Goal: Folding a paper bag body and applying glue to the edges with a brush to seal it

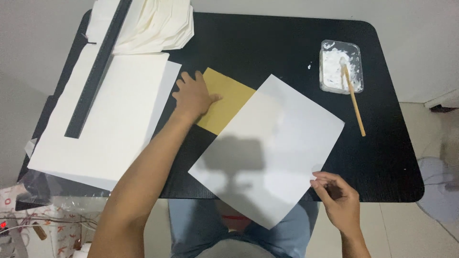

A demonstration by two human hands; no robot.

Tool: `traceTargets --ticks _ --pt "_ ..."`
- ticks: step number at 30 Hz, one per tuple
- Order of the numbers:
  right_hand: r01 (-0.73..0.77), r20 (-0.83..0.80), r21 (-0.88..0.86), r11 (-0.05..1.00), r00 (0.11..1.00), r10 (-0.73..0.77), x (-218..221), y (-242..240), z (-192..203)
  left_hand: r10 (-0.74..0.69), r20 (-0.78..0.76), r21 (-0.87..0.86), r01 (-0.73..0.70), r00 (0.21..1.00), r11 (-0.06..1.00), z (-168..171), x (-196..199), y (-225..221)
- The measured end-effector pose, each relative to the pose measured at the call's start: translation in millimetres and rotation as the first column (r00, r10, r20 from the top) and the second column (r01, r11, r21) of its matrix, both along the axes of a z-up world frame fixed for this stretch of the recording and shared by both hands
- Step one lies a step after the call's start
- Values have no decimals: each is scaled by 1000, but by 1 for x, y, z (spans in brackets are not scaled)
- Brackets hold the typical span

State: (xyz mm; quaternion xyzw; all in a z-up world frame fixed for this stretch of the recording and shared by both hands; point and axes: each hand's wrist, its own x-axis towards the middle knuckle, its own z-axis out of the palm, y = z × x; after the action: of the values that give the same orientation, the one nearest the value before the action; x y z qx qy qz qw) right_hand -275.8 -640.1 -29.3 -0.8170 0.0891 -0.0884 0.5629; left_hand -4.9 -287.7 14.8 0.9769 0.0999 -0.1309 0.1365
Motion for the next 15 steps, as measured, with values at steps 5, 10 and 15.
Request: traceTargets --ticks 5,10,15 --pt "-44 -18 -16 999 999 44 3 1 5 27 -14 -164 -29 1000 986 13 19 22" --pt "-62 0 -67 996 998 62 3 -3 -1 40 172 -399 32 984 916 29 41 47" --pt "-122 -87 -120 985 990 112 6 7 9 120 460 -320 38 880 947 122 12 55"
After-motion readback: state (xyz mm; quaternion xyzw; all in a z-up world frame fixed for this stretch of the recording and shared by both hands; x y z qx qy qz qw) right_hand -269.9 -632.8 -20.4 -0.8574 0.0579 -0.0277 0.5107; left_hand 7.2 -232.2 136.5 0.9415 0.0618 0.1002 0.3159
